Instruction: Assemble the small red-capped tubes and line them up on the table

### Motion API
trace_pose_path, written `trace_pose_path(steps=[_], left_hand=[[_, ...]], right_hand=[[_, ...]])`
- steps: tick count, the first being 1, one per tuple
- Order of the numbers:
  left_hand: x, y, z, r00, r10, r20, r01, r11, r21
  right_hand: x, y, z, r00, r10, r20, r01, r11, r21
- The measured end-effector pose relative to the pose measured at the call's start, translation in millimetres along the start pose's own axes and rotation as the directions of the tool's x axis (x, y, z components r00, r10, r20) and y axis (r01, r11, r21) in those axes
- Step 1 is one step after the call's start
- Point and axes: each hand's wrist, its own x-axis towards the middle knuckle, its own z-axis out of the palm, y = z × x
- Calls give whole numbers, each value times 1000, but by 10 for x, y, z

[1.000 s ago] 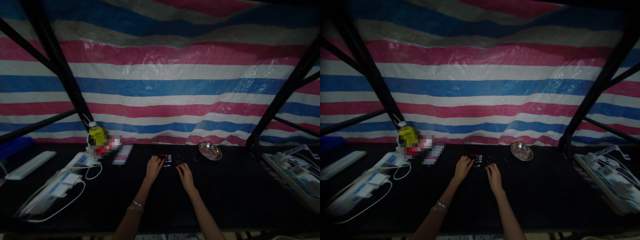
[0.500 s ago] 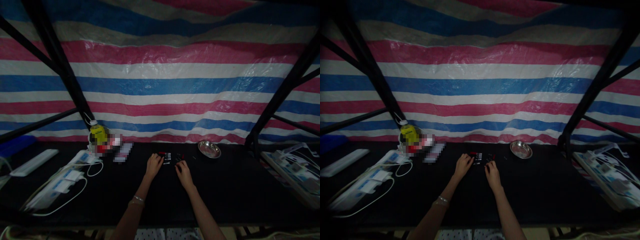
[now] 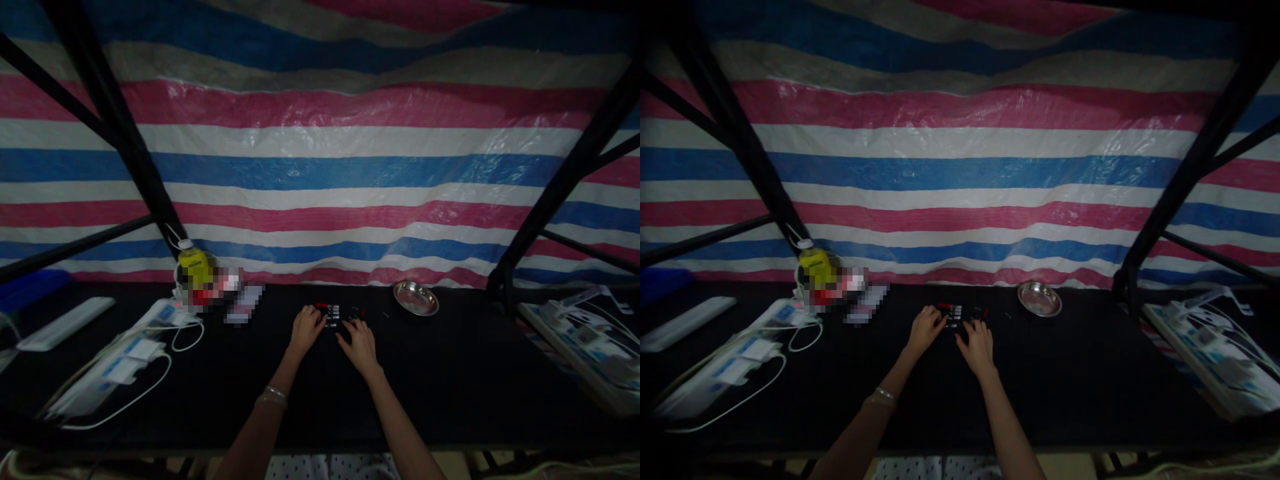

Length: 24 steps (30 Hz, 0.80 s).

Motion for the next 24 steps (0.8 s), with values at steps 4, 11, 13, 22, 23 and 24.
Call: trace_pose_path(steps=[4, 11, 13, 22, 23, 24], left_hand=[[-4, 30, -24, 1000, -3, -9, 3, 1000, -5], [-15, 34, -12, 999, -10, -44, 9, 1000, -17], [-18, 27, -5, 998, -6, -59, 5, 1000, -17], [-4, 35, -12, 1000, -2, -7, 2, 1000, -9], [-3, 34, -7, 1000, -4, -6, 4, 1000, -3], [-2, 33, 1, 1000, -4, -8, 4, 1000, 4]], right_hand=[[59, -76, 61, 1000, 3, 11, -3, 1000, -8], [84, 6, 125, 1000, 27, -13, -27, 999, 25], [77, 22, 126, 998, 61, -31, -61, 998, 15], [54, 33, 149, 976, 212, -45, -216, 968, -131], [54, 33, 150, 975, 220, -41, -224, 964, -146], [54, 32, 150, 973, 229, -38, -232, 959, -159]])
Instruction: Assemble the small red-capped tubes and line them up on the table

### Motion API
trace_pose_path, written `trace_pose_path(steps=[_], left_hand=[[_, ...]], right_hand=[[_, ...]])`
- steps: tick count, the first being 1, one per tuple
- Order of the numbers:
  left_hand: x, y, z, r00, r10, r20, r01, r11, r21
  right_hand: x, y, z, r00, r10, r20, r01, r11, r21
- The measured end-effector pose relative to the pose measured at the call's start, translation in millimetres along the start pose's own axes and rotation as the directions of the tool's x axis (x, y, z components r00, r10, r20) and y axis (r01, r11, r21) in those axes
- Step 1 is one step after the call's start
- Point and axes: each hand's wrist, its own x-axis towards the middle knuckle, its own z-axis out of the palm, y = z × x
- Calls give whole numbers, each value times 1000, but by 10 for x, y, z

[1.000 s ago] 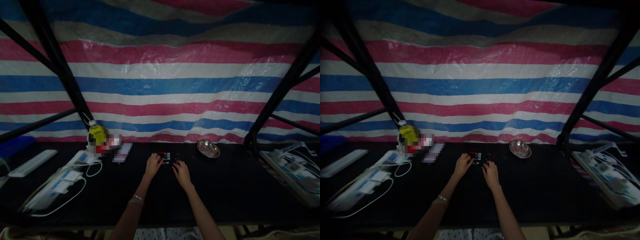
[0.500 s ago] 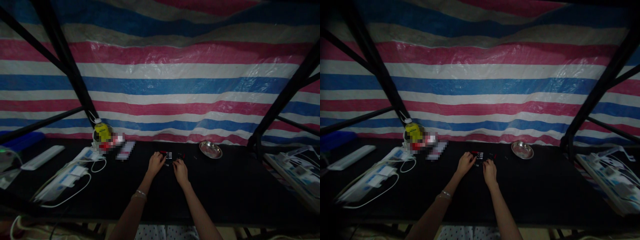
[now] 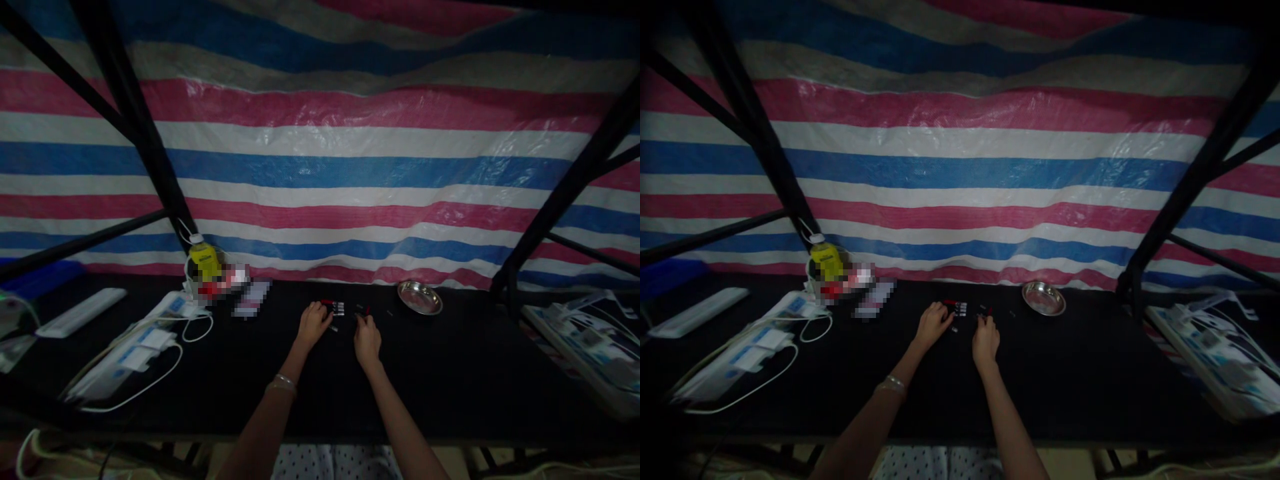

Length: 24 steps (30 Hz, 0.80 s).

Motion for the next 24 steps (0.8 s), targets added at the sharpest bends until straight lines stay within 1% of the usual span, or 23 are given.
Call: trace_pose_path(steps=[3, 9, 12, 19, 24], left_hand=[[2, -9, 25, 1000, 15, 4, -15, 999, 29], [13, -4, 27, 997, 58, 58, -62, 996, 64], [15, 6, 8, 997, 53, 53, -56, 996, 62], [10, 37, -39, 998, 53, 32, -54, 998, 19], [2, 49, -57, 998, 62, 4, -62, 998, -12]], right_hand=[[-2, -3, -9, 1000, 17, 9, -17, 1000, -25], [3, -21, -48, 999, 18, 26, -18, 1000, -26], [8, -32, -55, 998, 41, 41, -41, 999, -17], [16, -44, -42, 999, 45, 8, -44, 998, -52], [42, -75, -60, 998, 57, 36, -53, 995, -85]])
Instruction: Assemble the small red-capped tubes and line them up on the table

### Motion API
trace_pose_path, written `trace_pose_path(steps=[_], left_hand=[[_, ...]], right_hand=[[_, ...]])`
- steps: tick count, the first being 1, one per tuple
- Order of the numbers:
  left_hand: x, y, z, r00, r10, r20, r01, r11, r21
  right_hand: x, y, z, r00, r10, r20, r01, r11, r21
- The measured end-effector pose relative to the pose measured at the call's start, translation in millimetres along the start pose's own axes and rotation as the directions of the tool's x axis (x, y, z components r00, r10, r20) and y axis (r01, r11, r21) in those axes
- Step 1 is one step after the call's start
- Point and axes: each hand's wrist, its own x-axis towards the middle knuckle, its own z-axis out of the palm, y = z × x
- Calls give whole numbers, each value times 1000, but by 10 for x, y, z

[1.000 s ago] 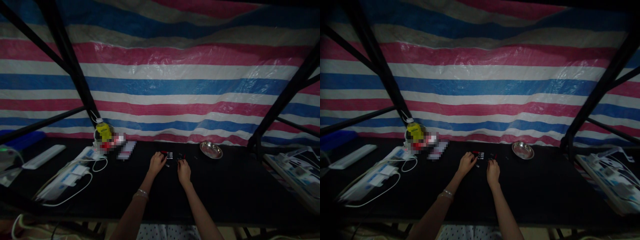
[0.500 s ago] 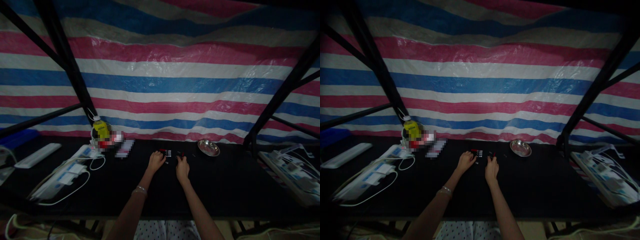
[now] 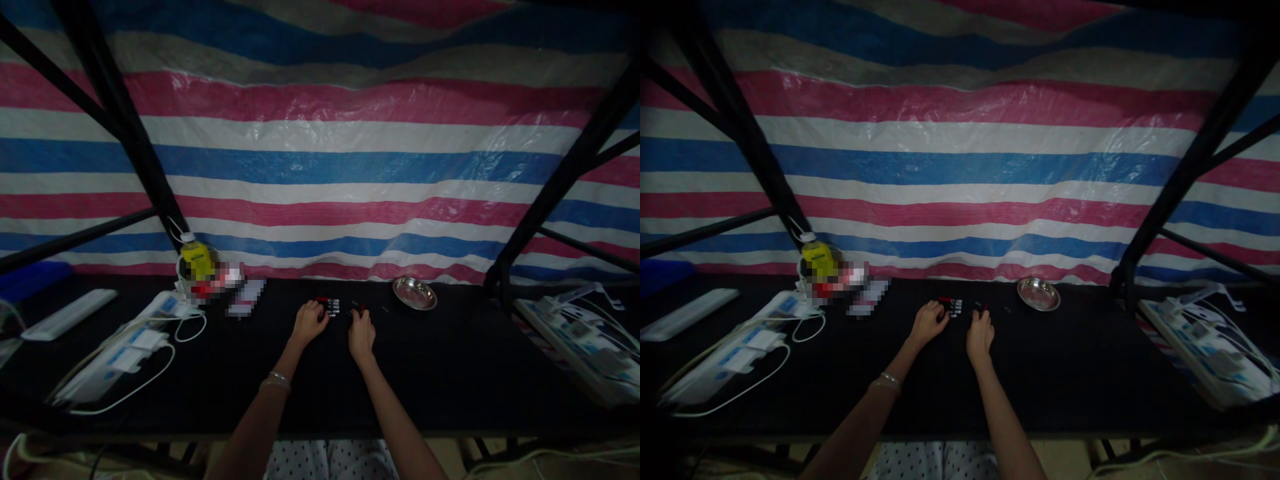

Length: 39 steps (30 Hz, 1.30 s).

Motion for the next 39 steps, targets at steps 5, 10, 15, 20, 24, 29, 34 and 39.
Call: trace_pose_path(steps=[5, 10, 15, 20, 24, 29, 34, 39], left_hand=[[-5, -9, 27, 1000, 12, -16, -12, 1000, 27], [-3, -10, 22, 1000, 13, -18, -13, 1000, 23], [-13, -16, -1, 998, 56, -13, -56, 998, -21], [-37, -30, -2, 995, 100, 6, -100, 994, -33], [-51, -22, -21, 993, 117, 18, -116, 992, -43], [-50, -14, -33, 996, 71, -57, -75, 995, -62], [-25, -44, 5, 983, -140, -115, 143, 990, 17], [-23, -66, 49, 981, -162, -110, 168, 985, 49]], right_hand=[[10, -28, -43, 999, 30, 16, -30, 1000, 3], [14, -38, -55, 999, 48, 22, -48, 999, 9], [28, -33, -2, 999, 49, -6, -49, 999, 16], [31, -18, 26, 996, 53, -75, -49, 997, 54], [9, -17, -7, 993, -22, -115, 31, 997, 74], [-27, -31, -48, 982, -157, -109, 168, 981, 102], [-43, -55, -76, 971, -230, -66, 235, 968, 92], [-53, -67, -102, 971, -233, -51, 237, 967, 91]])
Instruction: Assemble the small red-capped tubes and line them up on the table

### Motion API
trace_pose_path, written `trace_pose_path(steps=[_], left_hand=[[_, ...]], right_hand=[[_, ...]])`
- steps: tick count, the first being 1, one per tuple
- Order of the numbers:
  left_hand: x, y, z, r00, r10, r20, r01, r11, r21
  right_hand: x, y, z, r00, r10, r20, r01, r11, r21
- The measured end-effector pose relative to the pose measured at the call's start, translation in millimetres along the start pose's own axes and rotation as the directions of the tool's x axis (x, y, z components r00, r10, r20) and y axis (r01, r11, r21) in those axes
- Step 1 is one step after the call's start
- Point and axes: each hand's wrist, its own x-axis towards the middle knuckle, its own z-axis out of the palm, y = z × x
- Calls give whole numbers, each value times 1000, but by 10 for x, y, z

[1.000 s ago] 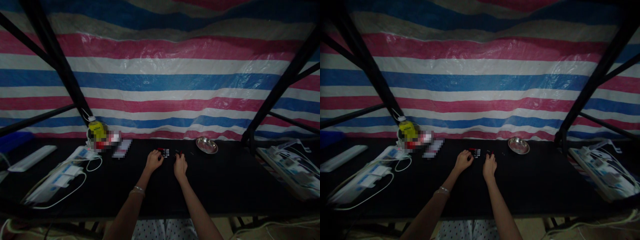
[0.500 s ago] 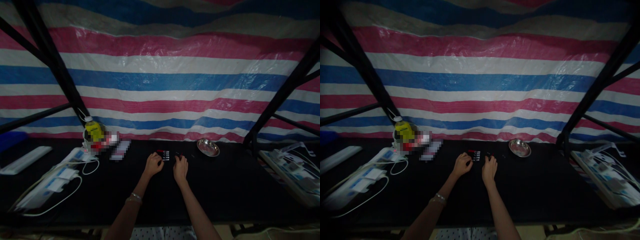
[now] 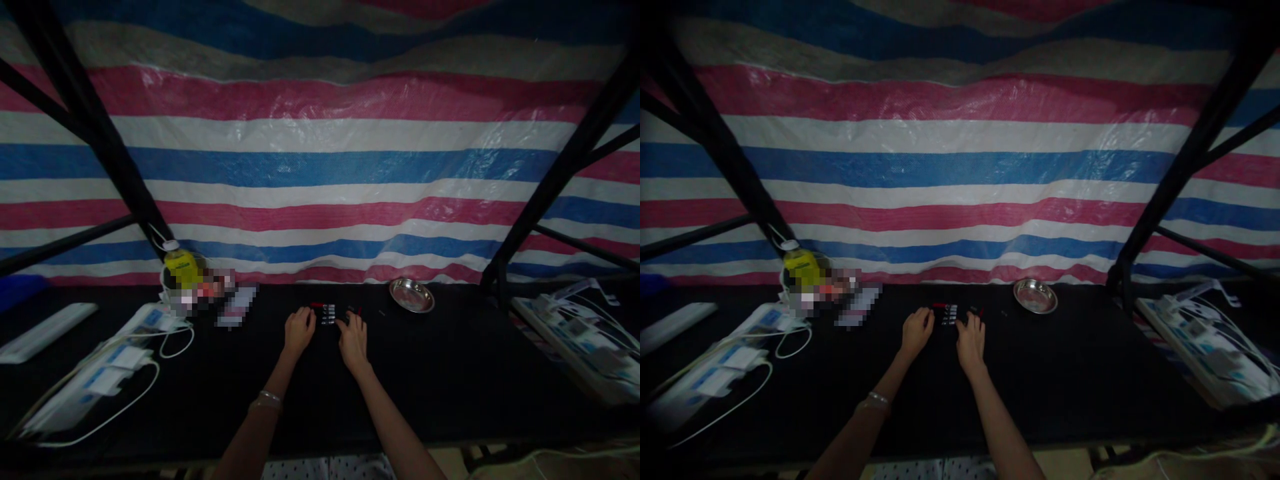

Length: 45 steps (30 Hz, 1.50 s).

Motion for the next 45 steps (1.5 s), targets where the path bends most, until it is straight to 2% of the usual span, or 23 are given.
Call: trace_pose_path(steps=[6, 12, 25, 29, 31, 33, 36, 39, 42, 45], left_hand=[[-12, -21, 19, 1000, 21, -2, -21, 1000, 23], [-20, -16, 17, 998, -37, -52, 38, 999, 26], [-30, -27, 37, 996, -31, -82, 31, 1000, -5], [-24, -39, 14, 990, -69, -119, 64, 997, -46], [-16, -45, 1, 984, -139, -114, 127, 986, -106], [-1, -55, -6, 972, -224, -75, 210, 964, -162], [36, -93, -1, 931, -364, 32, 360, 899, -251], [73, -153, 18, 867, -490, 93, 492, 807, -328], [91, -208, 37, 847, -525, 83, 517, 779, -355], [97, -241, 43, 852, -517, 84, 510, 782, -358]], right_hand=[[-4, -1, -17, 1000, 5, 12, -5, 1000, 5], [8, -6, 3, 999, 38, 2, -37, 999, -29], [-3, 4, 26, 1000, 3, -14, -3, 1000, 3], [-11, 24, 33, 995, 38, -90, -34, 998, 52], [-27, 33, 26, 986, 52, -158, -36, 994, 107], [-68, 1, -13, 974, 20, -225, 21, 984, 178], [-199, -204, -142, 946, -144, -290, 234, 923, 305], [-386, -614, -284, 884, -373, -283, 466, 754, 463], [-538, -1081, -312, 786, -576, -225, 583, 568, 581], [-590, -1407, -188, 658, -732, -178, 643, 424, 638]])
